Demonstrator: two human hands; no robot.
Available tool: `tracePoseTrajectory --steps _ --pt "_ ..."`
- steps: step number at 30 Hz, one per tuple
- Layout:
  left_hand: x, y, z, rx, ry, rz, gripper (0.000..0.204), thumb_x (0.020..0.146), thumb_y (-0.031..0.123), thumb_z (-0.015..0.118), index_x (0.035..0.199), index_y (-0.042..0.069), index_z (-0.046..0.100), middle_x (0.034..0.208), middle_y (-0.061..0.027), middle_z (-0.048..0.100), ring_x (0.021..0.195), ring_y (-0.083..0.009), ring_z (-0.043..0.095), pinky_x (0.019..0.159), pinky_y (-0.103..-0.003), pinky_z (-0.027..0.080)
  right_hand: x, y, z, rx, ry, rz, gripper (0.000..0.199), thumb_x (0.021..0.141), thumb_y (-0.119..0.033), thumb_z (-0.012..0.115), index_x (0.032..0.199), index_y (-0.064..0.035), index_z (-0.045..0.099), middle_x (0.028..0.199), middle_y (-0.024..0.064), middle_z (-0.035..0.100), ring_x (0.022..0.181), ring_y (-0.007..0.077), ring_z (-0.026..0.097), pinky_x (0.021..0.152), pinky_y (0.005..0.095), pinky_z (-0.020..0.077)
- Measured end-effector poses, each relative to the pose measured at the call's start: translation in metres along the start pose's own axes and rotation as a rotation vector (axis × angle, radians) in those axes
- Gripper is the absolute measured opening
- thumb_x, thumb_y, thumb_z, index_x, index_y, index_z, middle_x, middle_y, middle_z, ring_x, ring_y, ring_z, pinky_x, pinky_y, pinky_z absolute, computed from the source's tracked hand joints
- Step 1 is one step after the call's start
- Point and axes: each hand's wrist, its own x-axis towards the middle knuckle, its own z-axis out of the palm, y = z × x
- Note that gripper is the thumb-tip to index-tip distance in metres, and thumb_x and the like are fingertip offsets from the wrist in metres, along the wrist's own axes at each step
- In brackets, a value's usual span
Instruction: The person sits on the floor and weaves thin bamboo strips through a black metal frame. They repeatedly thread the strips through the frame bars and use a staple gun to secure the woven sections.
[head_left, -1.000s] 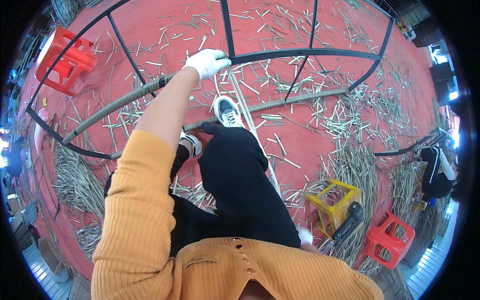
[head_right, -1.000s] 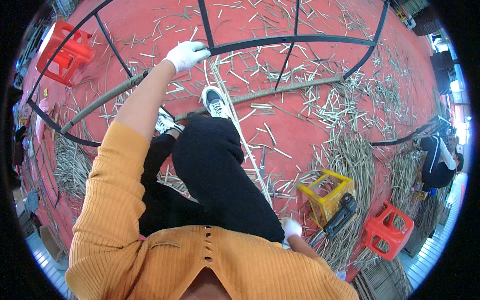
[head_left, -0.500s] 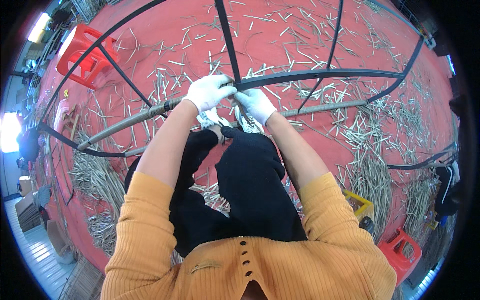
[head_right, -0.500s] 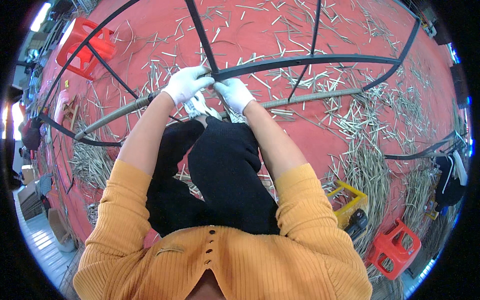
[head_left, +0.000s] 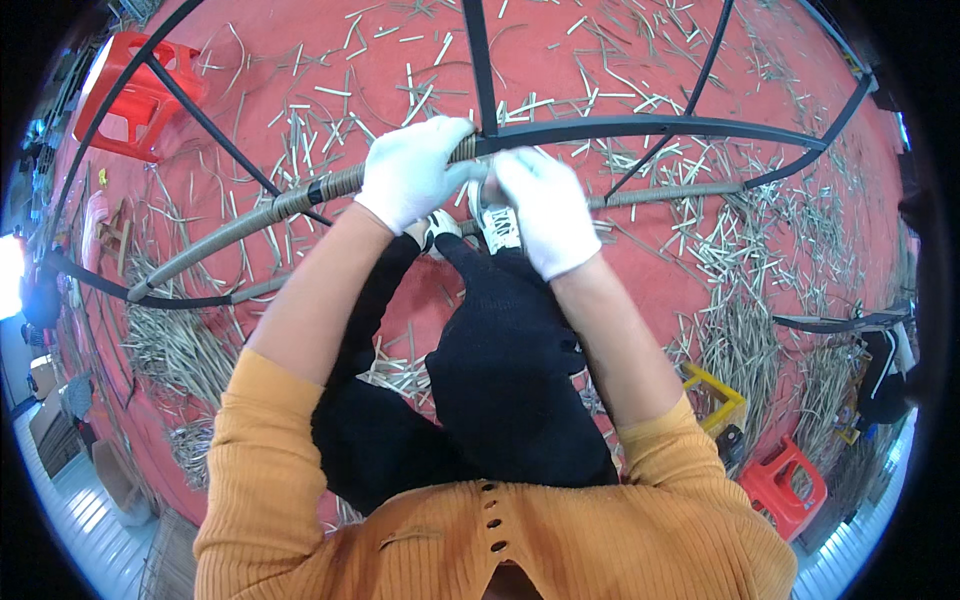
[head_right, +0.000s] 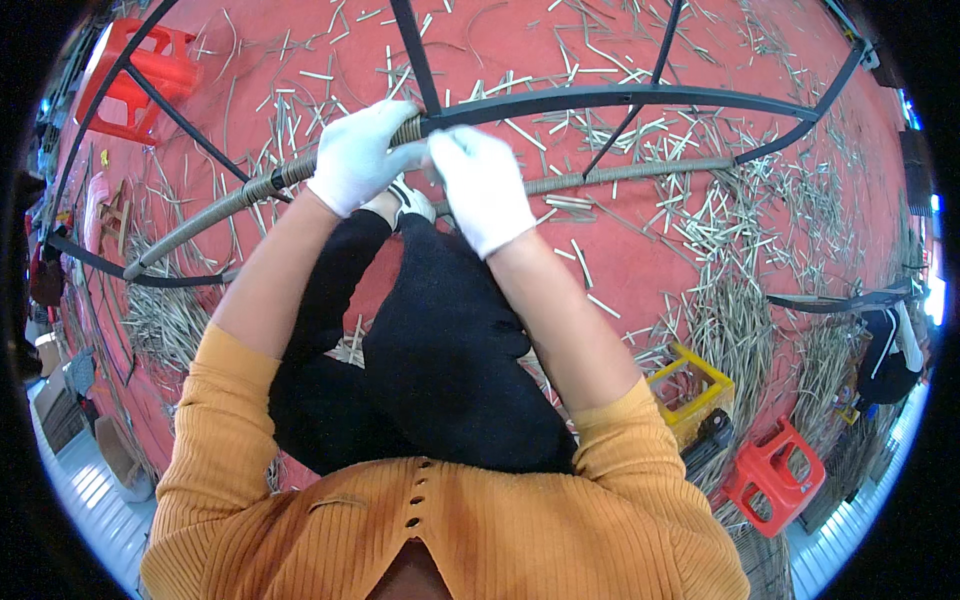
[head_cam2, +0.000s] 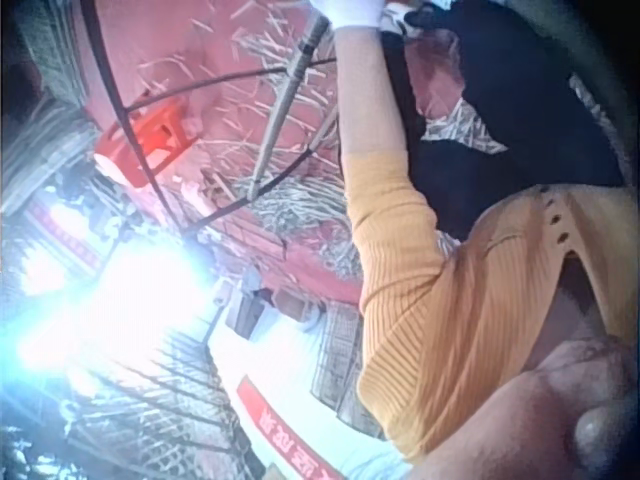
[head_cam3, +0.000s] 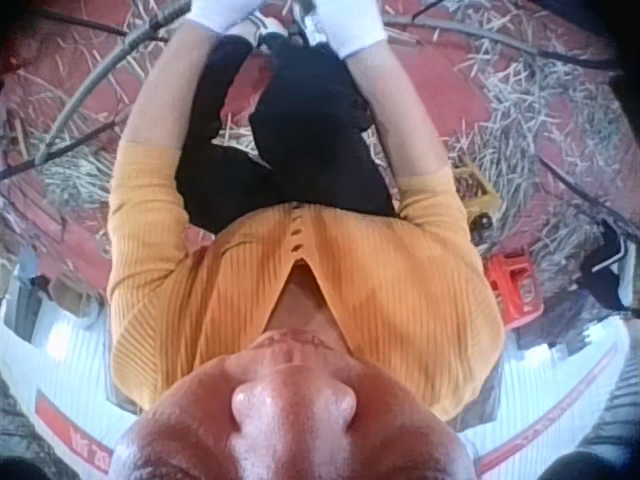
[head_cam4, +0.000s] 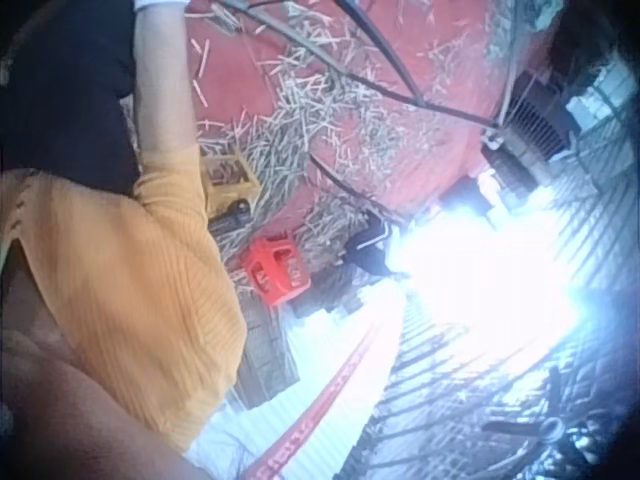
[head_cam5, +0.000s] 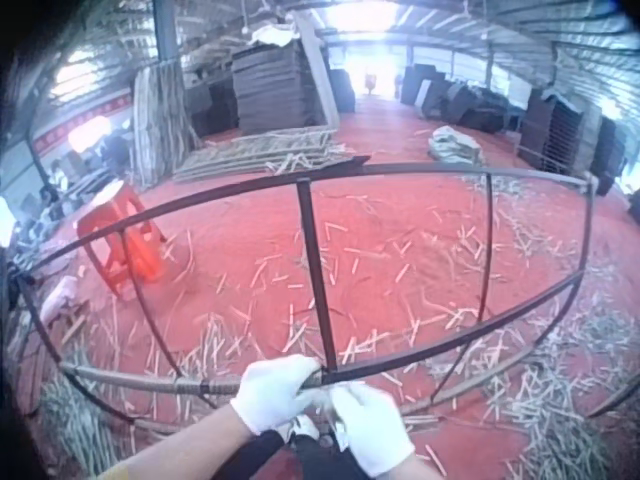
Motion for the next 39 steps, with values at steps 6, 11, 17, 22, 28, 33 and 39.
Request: tracePoseTrajectory --steps 6,11,17,22,28,33,39 --pt "-0.004 0.023 0.009 -0.351 0.272 -0.186 0.013 0.082 0.028 0.074 0.088 0.017 0.076 0.089 -0.0051 0.072 0.083 -0.0265 0.071 0.070 -0.036 0.056 0.002 -0.014 0.008 0.433 0.106 0.078 0.028 0.101 -0.024 0.060 0.098 0.0033 0.067 0.096 0.0106 0.068 0.085 0.0169 0.067 0.081 0.0299 0.0531" --pt "0.007 0.016 -0.004 -0.416 -0.046 -0.456 0.027 0.086 0.039 0.068 0.098 0.017 0.078 0.092 -0.0095 0.074 0.091 -0.0310 0.070 0.081 -0.042 0.053 -0.018 -0.008 -0.002 0.226 0.099 0.124 0.035 0.103 -0.032 0.054 0.100 -0.0016 0.072 0.089 0.0103 0.072 0.078 0.0199 0.067 0.068 0.0330 0.0518" --pt "0.011 0.027 -0.004 -0.238 0.001 -0.517 0.032 0.089 0.038 0.066 0.103 0.011 0.076 0.092 -0.0158 0.074 0.090 -0.0345 0.071 0.080 -0.041 0.054 0.029 -0.027 -0.048 -0.568 0.337 -0.492 0.025 0.100 -0.023 0.056 0.104 -0.0028 0.071 0.096 0.0167 0.072 0.090 0.0319 0.070 0.081 0.0397 0.0540" --pt "0.014 0.036 -0.005 -0.230 -0.088 -0.649 0.032 0.092 0.036 0.058 0.107 0.016 0.077 0.103 -0.0161 0.074 0.101 -0.0360 0.070 0.089 -0.046 0.053 0.092 -0.023 -0.050 -0.345 -0.405 -0.253 0.029 0.094 -0.011 0.066 0.120 0.0003 0.071 0.104 0.0067 0.074 0.093 0.0143 0.068 0.090 0.0303 0.0525" --pt "0.015 0.040 -0.006 -0.179 -0.080 -0.686 0.039 0.090 0.045 0.063 0.108 0.013 0.077 0.102 -0.0171 0.074 0.100 -0.0363 0.070 0.088 -0.044 0.054 0.111 -0.022 -0.045 -0.478 -0.542 -0.099 0.024 0.091 -0.017 0.071 0.109 -0.0012 0.074 0.099 0.0050 0.073 0.093 0.0140 0.066 0.089 0.0306 0.0500" --pt "0.020 0.037 -0.004 -0.242 -0.091 -0.706 0.039 0.090 0.042 0.068 0.107 0.008 0.076 0.098 -0.0204 0.074 0.097 -0.0368 0.071 0.082 -0.043 0.054 0.113 -0.024 -0.053 -0.239 -0.658 -0.073 0.026 0.090 -0.022 0.073 0.109 -0.0051 0.075 0.098 0.0031 0.072 0.093 0.0117 0.063 0.085 0.0291 0.0482" --pt "0.002 0.040 0.000 -0.205 0.089 -0.560 0.031 0.089 0.034 0.068 0.103 0.008 0.075 0.089 -0.0183 0.073 0.088 -0.0372 0.071 0.077 -0.044 0.054 0.134 0.006 -0.036 -0.534 -0.500 -0.058 0.025 0.086 -0.030 0.069 0.098 -0.0103 0.078 0.087 0.0082 0.073 0.075 0.0213 0.067 0.072 0.0362 0.0515"
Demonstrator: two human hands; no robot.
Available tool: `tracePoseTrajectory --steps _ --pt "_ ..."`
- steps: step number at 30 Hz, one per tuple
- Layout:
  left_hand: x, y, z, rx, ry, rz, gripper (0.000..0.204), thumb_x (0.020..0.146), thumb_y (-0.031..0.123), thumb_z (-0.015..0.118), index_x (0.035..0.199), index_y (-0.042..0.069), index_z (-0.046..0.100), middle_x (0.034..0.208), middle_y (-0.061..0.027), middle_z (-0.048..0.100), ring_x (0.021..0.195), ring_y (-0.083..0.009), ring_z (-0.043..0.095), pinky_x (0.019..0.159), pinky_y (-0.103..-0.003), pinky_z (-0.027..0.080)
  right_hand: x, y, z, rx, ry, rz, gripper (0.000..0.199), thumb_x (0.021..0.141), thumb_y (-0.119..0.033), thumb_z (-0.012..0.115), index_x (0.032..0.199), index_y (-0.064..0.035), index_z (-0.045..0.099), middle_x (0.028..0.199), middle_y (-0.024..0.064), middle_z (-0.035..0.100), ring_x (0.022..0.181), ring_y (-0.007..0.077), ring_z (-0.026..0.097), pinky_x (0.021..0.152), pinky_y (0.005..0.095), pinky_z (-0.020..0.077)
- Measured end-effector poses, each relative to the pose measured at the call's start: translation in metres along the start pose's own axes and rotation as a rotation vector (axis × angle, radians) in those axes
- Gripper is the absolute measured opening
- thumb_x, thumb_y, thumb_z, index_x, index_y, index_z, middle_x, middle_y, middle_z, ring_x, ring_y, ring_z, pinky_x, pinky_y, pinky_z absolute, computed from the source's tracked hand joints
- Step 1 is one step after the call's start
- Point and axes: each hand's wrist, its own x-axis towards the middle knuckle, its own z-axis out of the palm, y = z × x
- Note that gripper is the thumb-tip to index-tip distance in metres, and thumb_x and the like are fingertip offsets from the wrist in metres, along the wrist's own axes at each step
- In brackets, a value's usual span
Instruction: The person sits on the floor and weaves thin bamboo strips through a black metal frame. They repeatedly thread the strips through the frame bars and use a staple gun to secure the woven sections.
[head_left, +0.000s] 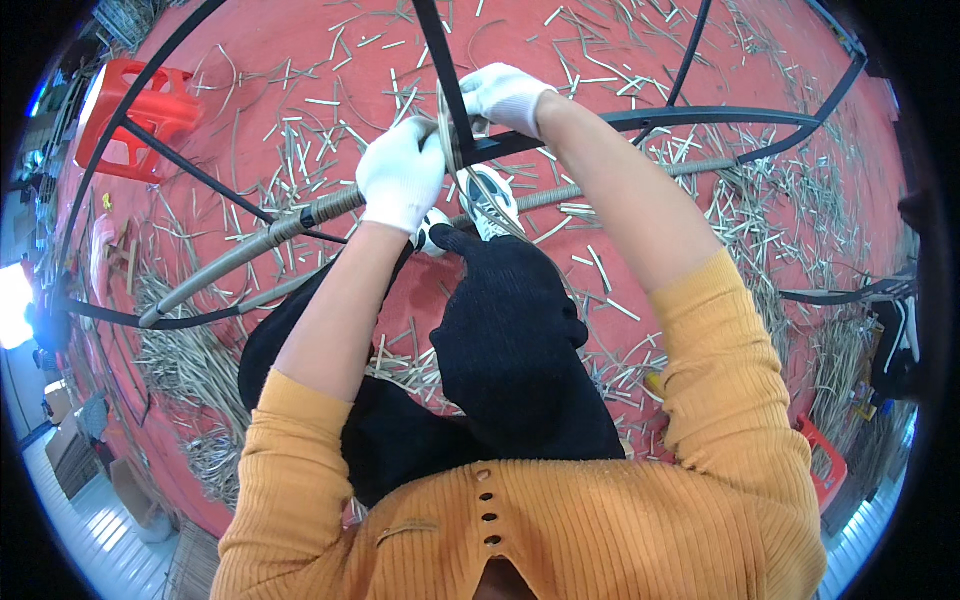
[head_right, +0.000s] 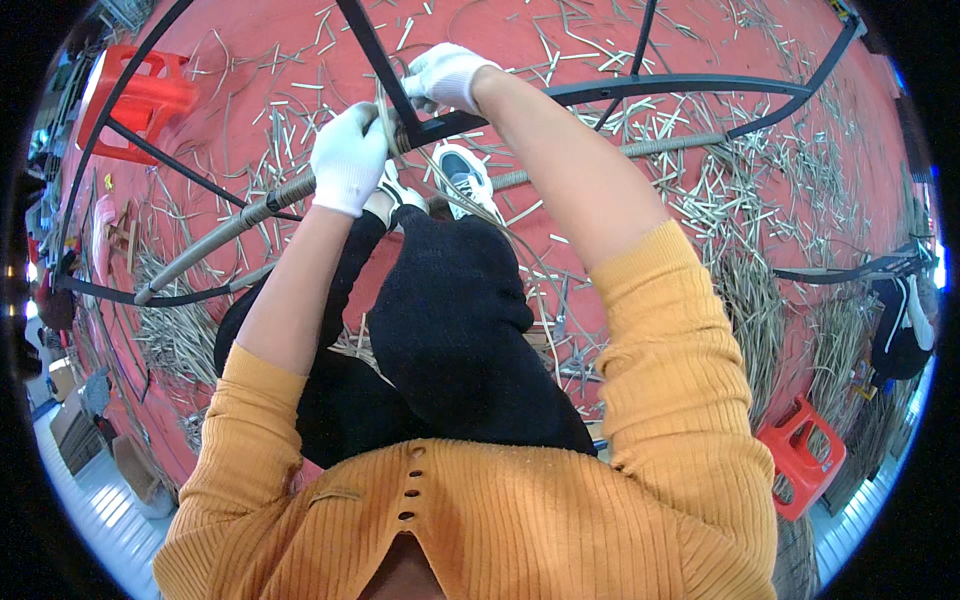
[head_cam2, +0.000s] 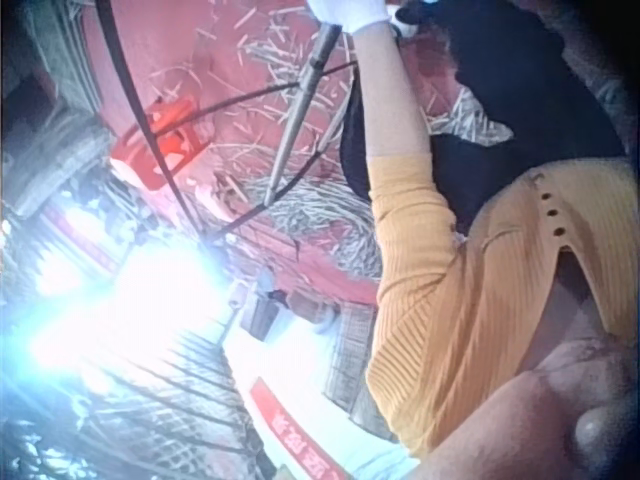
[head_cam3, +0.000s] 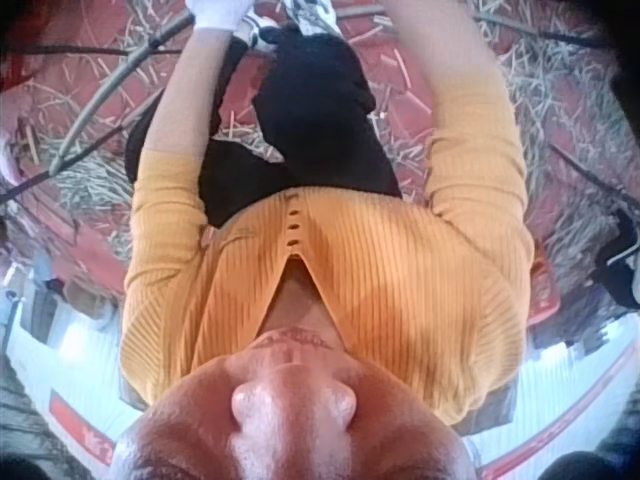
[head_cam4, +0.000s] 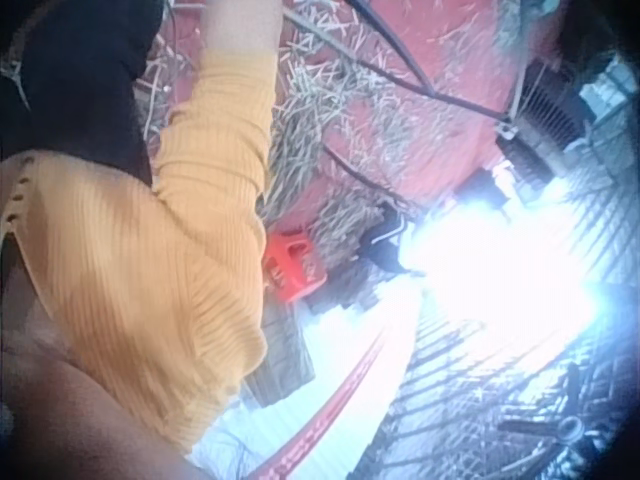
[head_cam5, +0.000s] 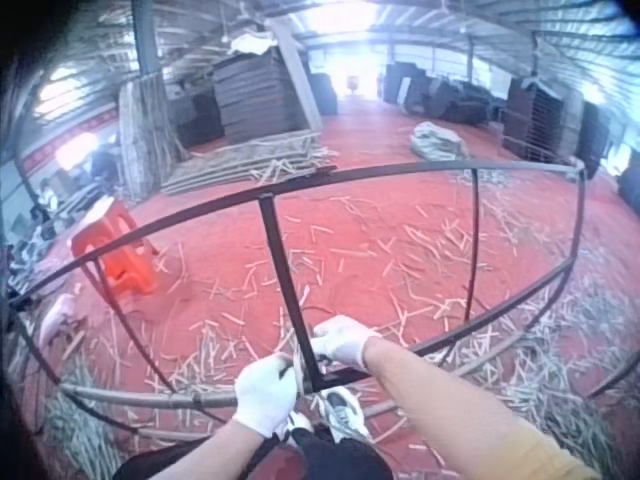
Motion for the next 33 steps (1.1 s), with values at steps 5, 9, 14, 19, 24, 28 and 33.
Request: tracePoseTrajectory --steps 5,9,14,19,24,28,33 --pt "-0.013 -0.008 -0.002 0.128 -0.001 0.390 0.029 0.088 0.035 0.072 0.102 0.009 0.073 0.081 -0.0147 0.071 0.082 -0.0367 0.070 0.071 -0.045 0.052 0.016 -0.019 0.002 -0.707 -0.104 0.177 0.029 0.086 -0.033 0.067 0.098 -0.0100 0.079 0.094 0.0149 0.075 0.087 0.0321 0.071 0.079 0.0424 0.0540" --pt "0.009 -0.007 -0.006 0.124 -0.220 0.180 0.031 0.087 0.037 0.069 0.102 0.010 0.073 0.089 -0.0131 0.073 0.088 -0.0366 0.070 0.077 -0.046 0.054 -0.045 -0.036 0.010 -0.675 0.884 -0.247 0.021 0.090 -0.029 0.068 0.092 -0.0082 0.072 0.090 0.0119 0.068 0.087 0.0308 0.069 0.078 0.0447 0.0519" --pt "0.044 -0.005 -0.016 0.055 -0.531 0.132 0.038 0.090 0.036 0.066 0.109 0.003 0.073 0.094 -0.0182 0.073 0.092 -0.0320 0.071 0.085 -0.043 0.053 -0.121 -0.006 0.071 0.936 0.709 0.336 0.029 0.095 -0.017 0.064 0.117 0.0012 0.069 0.106 0.0074 0.071 0.086 0.0123 0.065 0.070 0.0302 0.0513" --pt "0.044 -0.004 -0.020 0.045 -0.654 0.132 0.038 0.091 0.035 0.063 0.111 0.005 0.073 0.099 -0.0158 0.074 0.095 -0.0274 0.071 0.085 -0.040 0.054 -0.069 0.012 0.106 0.605 0.373 0.052 0.041 0.095 -0.022 0.064 0.129 0.0008 0.063 0.111 0.0157 0.072 0.096 0.0243 0.068 0.083 0.0363 0.0524" --pt "0.040 -0.006 -0.014 0.267 -0.483 0.260 0.041 0.096 0.046 0.058 0.108 0.009 0.070 0.109 -0.0143 0.072 0.107 -0.0327 0.067 0.089 -0.044 0.052 -0.174 0.056 0.103 0.126 0.399 -0.027 0.040 0.102 -0.034 0.053 0.100 0.0037 0.065 0.090 0.0180 0.068 0.086 0.0275 0.065 0.080 0.0398 0.0486" --pt "0.057 -0.012 -0.012 0.225 -0.470 0.277 0.038 0.095 0.046 0.059 0.104 0.011 0.070 0.105 -0.0126 0.073 0.104 -0.0336 0.068 0.090 -0.045 0.053 -0.403 0.109 0.154 0.322 0.582 0.645 0.051 0.106 -0.045 0.046 0.079 -0.0046 0.062 0.065 0.0030 0.057 0.056 0.0124 0.049 0.055 0.0314 0.0415" --pt "0.074 -0.021 -0.008 0.174 -0.566 0.229 0.041 0.092 0.047 0.059 0.106 0.012 0.074 0.105 -0.0116 0.074 0.103 -0.0302 0.069 0.090 -0.042 0.052 -0.630 0.118 0.280 -0.394 0.260 1.122 0.061 0.102 -0.054 0.042 0.087 -0.0019 0.070 0.073 0.0157 0.069 0.068 0.0361 0.067 0.064 0.0473 0.0507"
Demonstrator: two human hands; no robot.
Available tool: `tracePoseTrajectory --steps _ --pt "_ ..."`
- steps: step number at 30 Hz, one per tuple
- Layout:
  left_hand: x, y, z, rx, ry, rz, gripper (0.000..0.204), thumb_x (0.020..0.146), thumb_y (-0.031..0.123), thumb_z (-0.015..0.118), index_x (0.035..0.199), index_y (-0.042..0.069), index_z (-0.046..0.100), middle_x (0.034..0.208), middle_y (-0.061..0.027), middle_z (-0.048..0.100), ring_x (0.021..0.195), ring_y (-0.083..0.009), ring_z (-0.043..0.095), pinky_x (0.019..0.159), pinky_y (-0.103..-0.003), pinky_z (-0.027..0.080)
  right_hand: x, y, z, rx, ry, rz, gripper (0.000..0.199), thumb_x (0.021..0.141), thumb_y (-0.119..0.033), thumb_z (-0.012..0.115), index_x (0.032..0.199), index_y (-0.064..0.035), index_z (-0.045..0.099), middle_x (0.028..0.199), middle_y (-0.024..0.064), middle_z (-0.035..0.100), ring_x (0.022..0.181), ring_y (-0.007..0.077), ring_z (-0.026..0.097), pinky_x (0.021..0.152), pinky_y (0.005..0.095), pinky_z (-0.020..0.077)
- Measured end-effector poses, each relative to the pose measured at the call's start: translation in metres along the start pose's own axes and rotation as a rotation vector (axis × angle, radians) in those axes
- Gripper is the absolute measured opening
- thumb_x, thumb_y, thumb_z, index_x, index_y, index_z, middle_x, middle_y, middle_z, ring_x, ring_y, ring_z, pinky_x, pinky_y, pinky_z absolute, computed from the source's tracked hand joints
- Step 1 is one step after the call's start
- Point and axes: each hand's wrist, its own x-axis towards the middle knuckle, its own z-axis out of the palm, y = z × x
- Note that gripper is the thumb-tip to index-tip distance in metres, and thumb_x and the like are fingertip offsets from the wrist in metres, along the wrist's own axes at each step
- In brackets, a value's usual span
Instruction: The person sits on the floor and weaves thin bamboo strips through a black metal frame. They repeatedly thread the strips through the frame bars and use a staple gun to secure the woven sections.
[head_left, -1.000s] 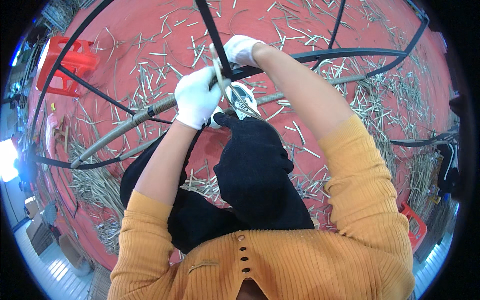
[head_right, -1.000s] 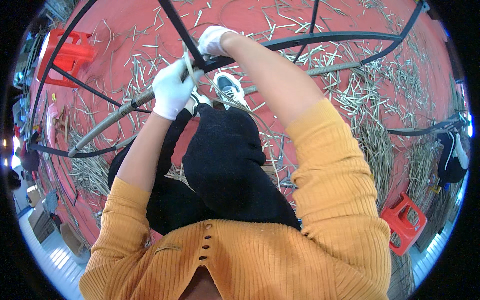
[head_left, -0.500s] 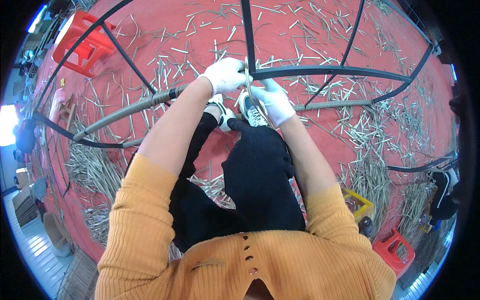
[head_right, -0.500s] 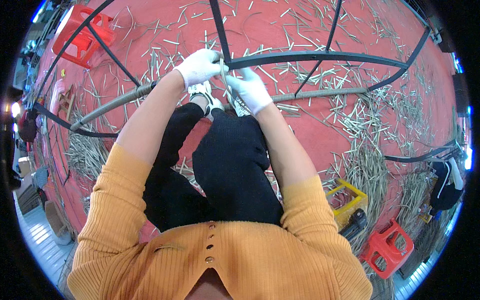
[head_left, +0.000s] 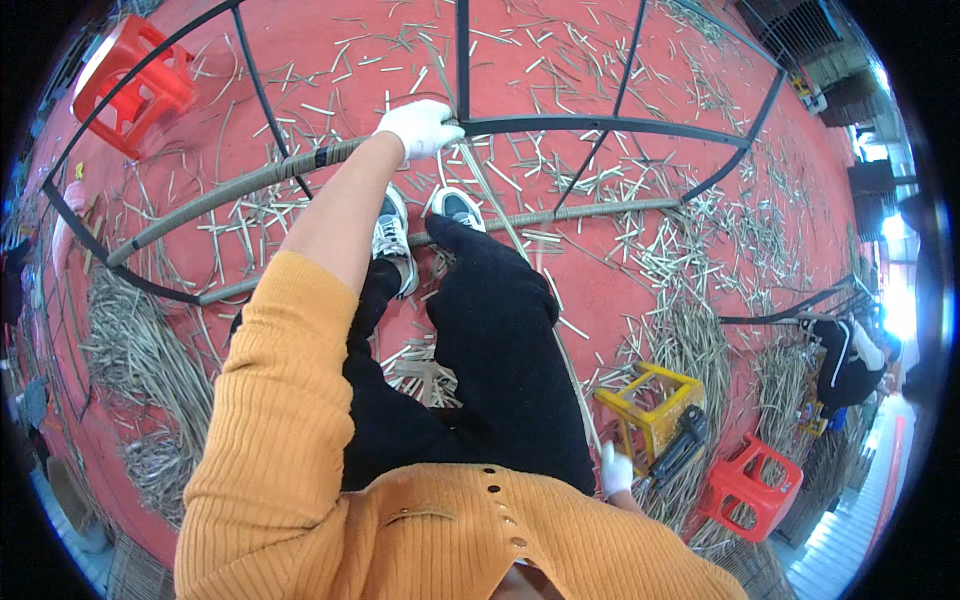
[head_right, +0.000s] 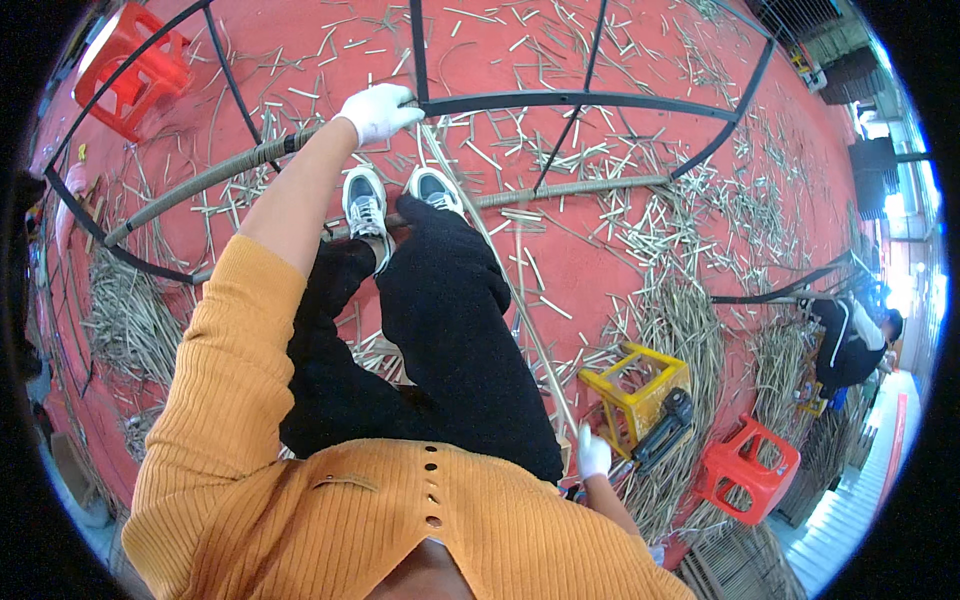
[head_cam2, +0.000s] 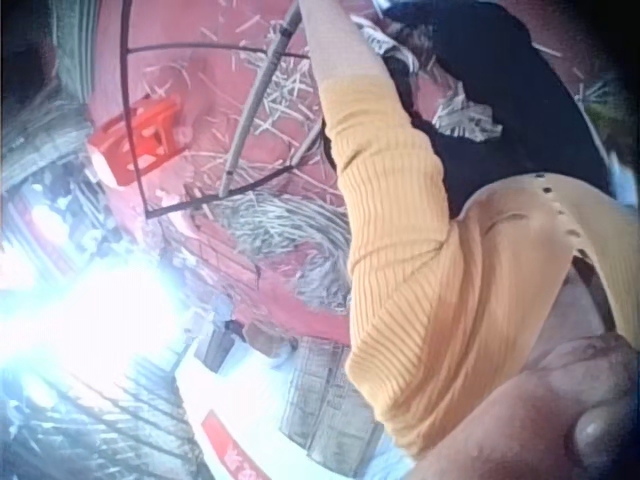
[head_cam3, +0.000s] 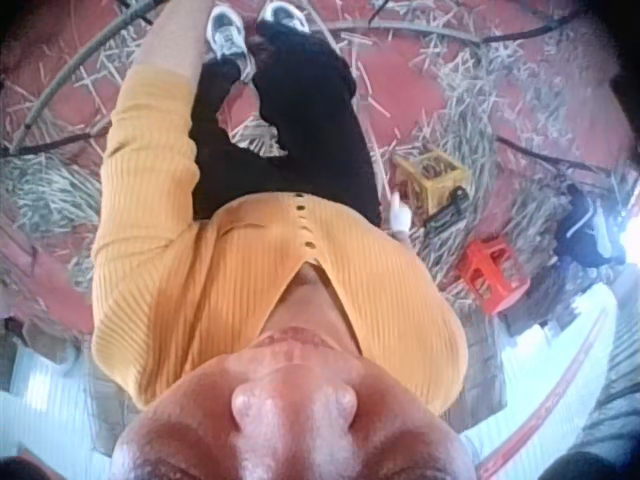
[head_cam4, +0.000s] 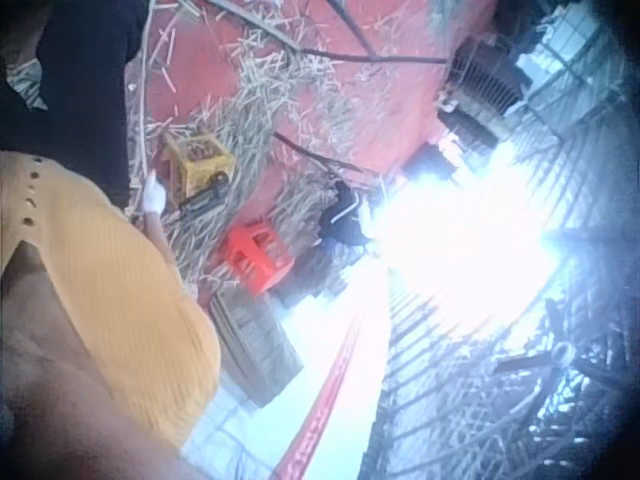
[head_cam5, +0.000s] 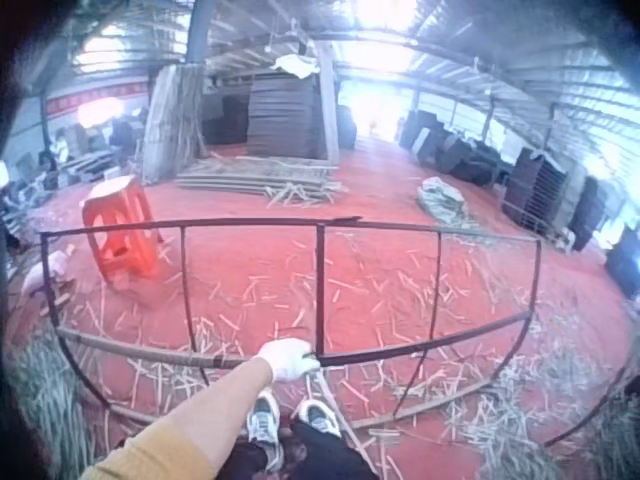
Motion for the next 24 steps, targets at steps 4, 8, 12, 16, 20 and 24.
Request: tracePoseTrajectory --steps 4,8,12,16,20,24 --pt "-0.001 0.003 0.002 -0.018 -0.004 0.013 0.042 0.092 0.047 0.058 0.103 0.011 0.075 0.105 -0.0125 0.074 0.104 -0.0310 0.069 0.091 -0.043 0.052 -0.023 0.015 0.026 -0.429 -0.486 0.167 0.052 0.094 -0.050 0.056 0.122 -0.0079 0.070 0.122 0.0242 0.068 0.111 0.0368 0.068 0.088 0.0481 0.0553" --pt "-0.024 0.018 0.010 0.060 -0.002 0.017 0.043 0.094 0.045 0.057 0.115 0.011 0.072 0.114 -0.0137 0.072 0.110 -0.0312 0.067 0.094 -0.044 0.051 0.084 -0.121 -0.068 0.153 0.279 -0.301 0.031 0.093 -0.021 0.065 0.115 -0.0001 0.063 0.113 0.0238 0.065 0.105 0.0406 0.064 0.094 0.0465 0.0519" --pt "-0.070 0.044 0.028 0.044 0.096 0.022 0.039 0.095 0.042 0.059 0.116 0.011 0.070 0.103 -0.0159 0.073 0.102 -0.0355 0.068 0.089 -0.046 0.052 0.182 -0.296 -0.249 0.625 0.828 -0.658 0.051 0.096 -0.020 0.065 0.138 0.0056 0.052 0.133 0.0253 0.059 0.128 0.0382 0.054 0.111 0.0442 0.0400" --pt "-0.106 0.063 0.047 0.045 0.128 0.033 0.034 0.094 0.038 0.063 0.117 0.013 0.069 0.102 -0.0140 0.073 0.099 -0.0340 0.069 0.086 -0.045 0.053 0.220 -0.364 -0.377 1.198 0.623 -0.844 0.049 0.095 -0.033 0.071 0.125 0.0036 0.058 0.110 0.0144 0.068 0.103 0.0226 0.065 0.097 0.0361 0.0481" --pt "-0.111 0.060 0.051 0.033 0.210 0.115 0.027 0.094 0.035 0.063 0.109 0.014 0.071 0.100 -0.0129 0.073 0.096 -0.0339 0.069 0.084 -0.045 0.054 0.244 -0.365 -0.400 1.558 0.284 -0.852 0.031 0.105 -0.032 0.058 0.088 -0.0063 0.059 0.072 -0.0004 0.051 0.063 0.0123 0.048 0.066 0.0290 0.0445" --pt "-0.109 0.050 0.047 0.077 0.175 0.018 0.026 0.094 0.033 0.063 0.110 0.014 0.072 0.099 -0.0135 0.073 0.096 -0.0346 0.069 0.082 -0.045 0.054 0.234 -0.361 -0.366 1.454 0.622 -0.757 0.023 0.100 -0.025 0.064 0.097 -0.0026 0.060 0.082 0.0039 0.057 0.074 0.0153 0.055 0.073 0.0325 0.0482"
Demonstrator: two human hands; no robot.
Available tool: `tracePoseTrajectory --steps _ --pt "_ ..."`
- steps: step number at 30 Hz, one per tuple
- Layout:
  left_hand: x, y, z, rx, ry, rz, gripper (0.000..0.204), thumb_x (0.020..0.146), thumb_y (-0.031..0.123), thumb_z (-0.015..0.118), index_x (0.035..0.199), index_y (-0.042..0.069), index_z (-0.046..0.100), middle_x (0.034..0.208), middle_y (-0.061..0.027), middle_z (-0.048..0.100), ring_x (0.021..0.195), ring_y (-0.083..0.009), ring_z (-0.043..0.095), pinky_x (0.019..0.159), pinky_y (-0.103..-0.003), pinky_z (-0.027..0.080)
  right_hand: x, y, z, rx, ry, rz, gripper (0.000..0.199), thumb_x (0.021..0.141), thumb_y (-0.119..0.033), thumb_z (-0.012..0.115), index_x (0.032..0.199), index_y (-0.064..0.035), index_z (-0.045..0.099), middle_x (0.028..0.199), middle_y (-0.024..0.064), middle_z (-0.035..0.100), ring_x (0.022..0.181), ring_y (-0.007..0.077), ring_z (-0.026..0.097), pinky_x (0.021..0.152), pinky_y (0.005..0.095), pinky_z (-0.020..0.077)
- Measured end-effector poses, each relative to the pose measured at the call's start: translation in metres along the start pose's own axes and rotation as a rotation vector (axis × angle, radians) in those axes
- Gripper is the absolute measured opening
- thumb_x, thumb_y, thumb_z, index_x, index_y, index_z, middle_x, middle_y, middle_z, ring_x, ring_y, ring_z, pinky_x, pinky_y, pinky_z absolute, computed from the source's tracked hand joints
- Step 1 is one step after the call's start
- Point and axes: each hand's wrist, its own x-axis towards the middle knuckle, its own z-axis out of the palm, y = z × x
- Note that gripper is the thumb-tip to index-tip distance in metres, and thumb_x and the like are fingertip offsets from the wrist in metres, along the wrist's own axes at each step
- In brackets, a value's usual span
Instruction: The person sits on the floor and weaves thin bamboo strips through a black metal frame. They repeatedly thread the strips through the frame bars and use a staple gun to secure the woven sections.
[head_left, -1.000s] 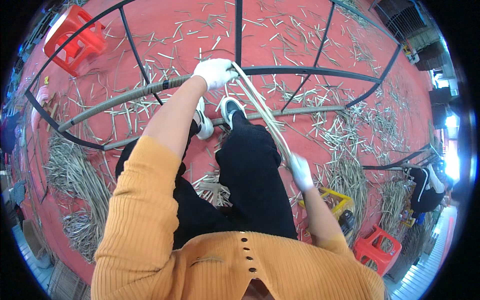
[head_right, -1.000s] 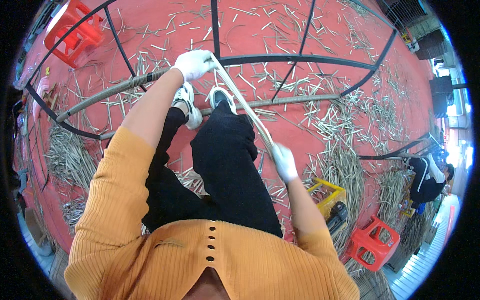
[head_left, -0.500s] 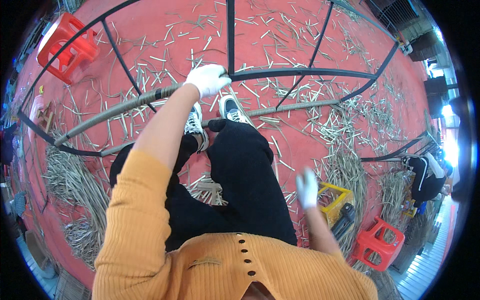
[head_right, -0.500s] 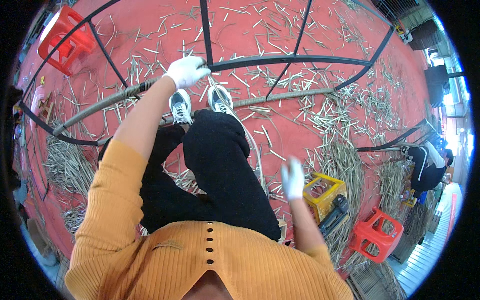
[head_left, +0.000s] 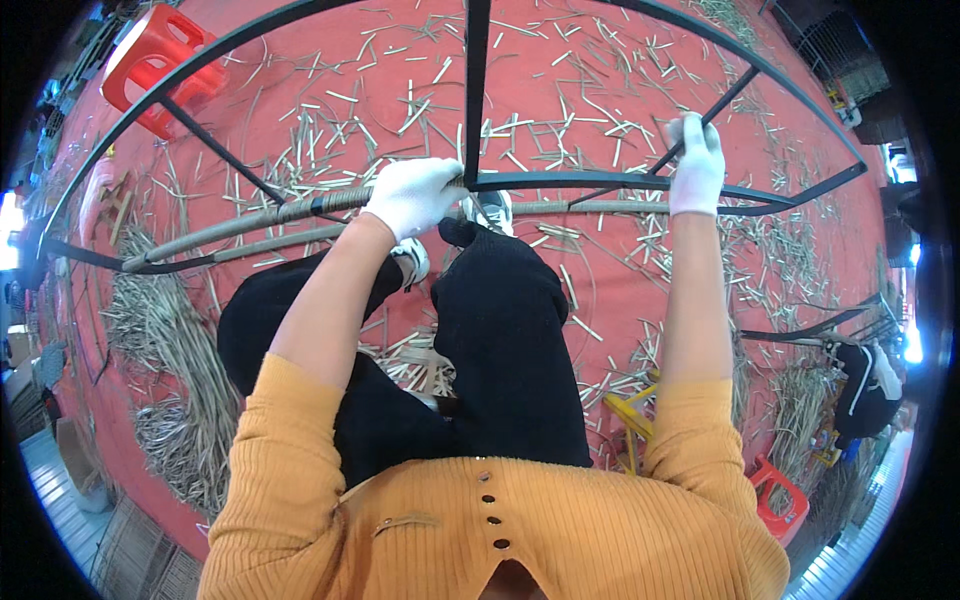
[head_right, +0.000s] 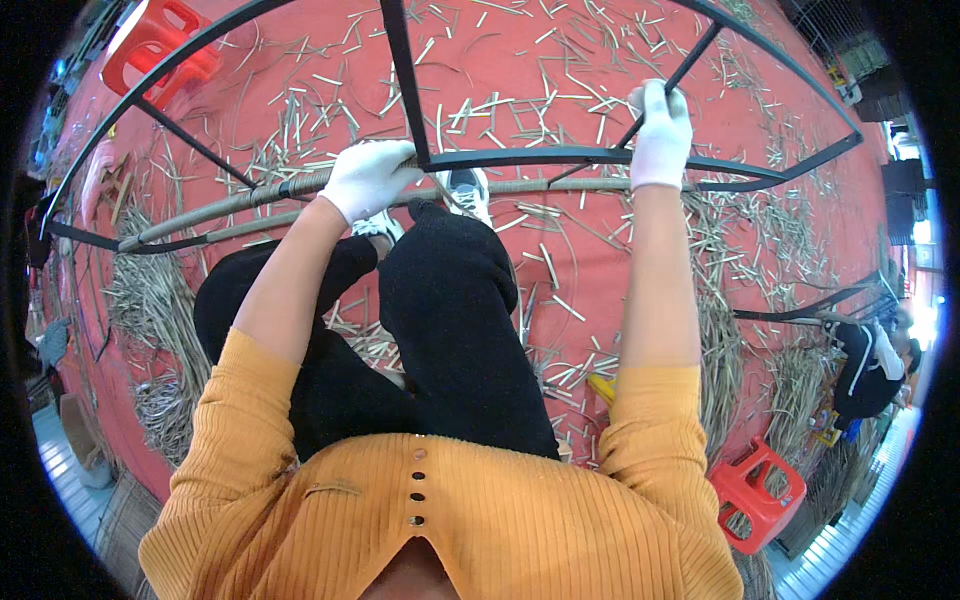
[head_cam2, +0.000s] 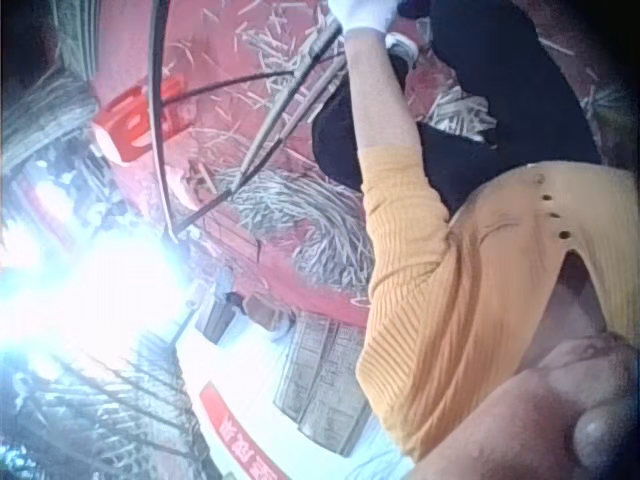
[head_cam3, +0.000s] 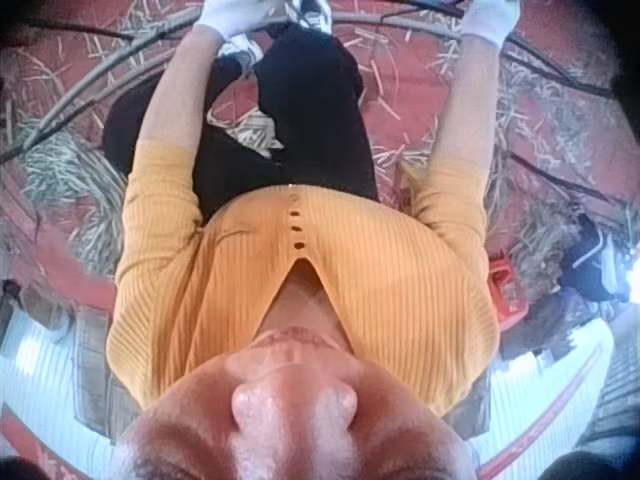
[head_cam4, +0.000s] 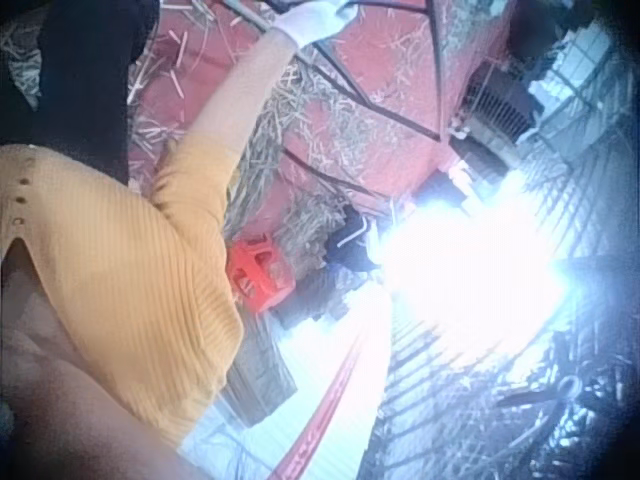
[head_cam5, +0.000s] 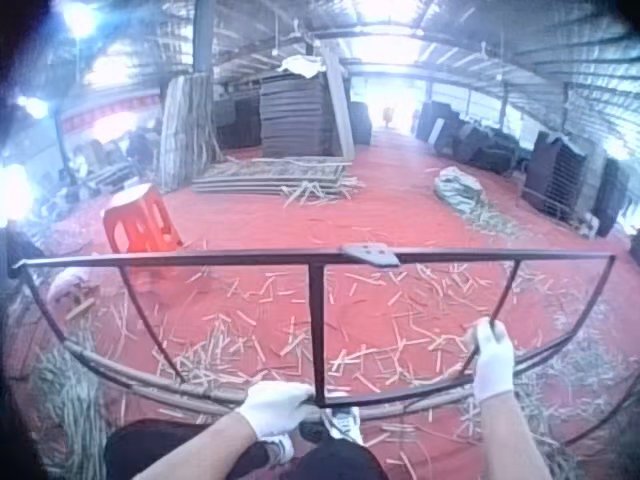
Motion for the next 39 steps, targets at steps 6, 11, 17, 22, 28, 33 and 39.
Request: tracePoseTrajectory --steps 6,11,17,22,28,33,39 --pt "0.043 -0.015 -0.021 0.025 -0.059 -0.040 0.036 0.097 0.038 0.058 0.119 0.010 0.069 0.107 -0.0162 0.073 0.104 -0.0342 0.068 0.089 -0.045 0.052 -0.114 0.033 0.035 -0.506 -0.268 -0.052 0.010 0.096 -0.010 0.063 0.102 -0.0033 0.067 0.095 0.0120 0.067 0.090 0.0239 0.065 0.084 0.0347 0.0516" --pt "0.060 -0.027 -0.030 0.017 -0.145 -0.021 0.042 0.098 0.041 0.055 0.122 0.009 0.068 0.109 -0.0167 0.073 0.104 -0.0343 0.068 0.090 -0.044 0.053 -0.106 0.112 0.118 -0.082 -0.659 0.309 0.027 0.096 -0.011 0.063 0.119 0.0032 0.068 0.114 0.0117 0.071 0.105 0.0199 0.067 0.094 0.0322 0.0511" --pt "0.067 -0.032 -0.031 0.006 -0.113 -0.004 0.041 0.095 0.041 0.058 0.120 0.010 0.068 0.104 -0.0185 0.073 0.103 -0.0370 0.068 0.089 -0.046 0.052 -0.074 0.127 0.153 0.184 -1.196 0.660 0.041 0.093 -0.018 0.070 0.130 -0.0005 0.065 0.114 0.0093 0.073 0.104 0.0175 0.067 0.096 0.0331 0.0497" --pt "0.077 -0.037 -0.033 0.045 -0.102 0.022 0.040 0.097 0.040 0.056 0.121 0.010 0.068 0.106 -0.0155 0.073 0.102 -0.0344 0.069 0.088 -0.044 0.053 -0.081 0.128 0.163 0.322 -1.086 0.570 0.033 0.098 -0.025 0.066 0.118 0.0002 0.067 0.099 0.0082 0.071 0.085 0.0148 0.067 0.078 0.0293 0.0555" --pt "0.085 -0.046 -0.031 0.103 -0.067 0.058 0.038 0.094 0.037 0.062 0.116 0.007 0.067 0.101 -0.0165 0.072 0.099 -0.0350 0.069 0.085 -0.045 0.055 -0.104 0.118 0.156 0.457 -0.905 0.891 0.032 0.104 -0.030 0.058 0.110 -0.0011 0.069 0.091 0.0045 0.069 0.077 0.0075 0.057 0.067 0.0222 0.0426" --pt "0.079 -0.045 -0.018 0.298 0.068 0.118 0.045 0.086 0.037 0.071 0.121 0.011 0.064 0.097 -0.0119 0.072 0.094 -0.0324 0.071 0.078 -0.045 0.056 -0.120 0.103 0.143 0.450 -0.871 0.874 0.034 0.103 -0.035 0.058 0.107 -0.0033 0.070 0.089 0.0037 0.067 0.071 0.0063 0.050 0.066 0.0232 0.0402" --pt "0.076 -0.045 -0.007 0.344 0.230 0.179 0.038 0.083 0.040 0.074 0.106 0.011 0.067 0.088 -0.0090 0.070 0.079 -0.0293 0.071 0.067 -0.042 0.056 -0.133 0.068 0.137 0.298 -0.805 0.596 0.033 0.105 -0.033 0.053 0.096 -0.0035 0.067 0.094 0.0075 0.068 0.077 0.0133 0.056 0.069 0.0295 0.0454"
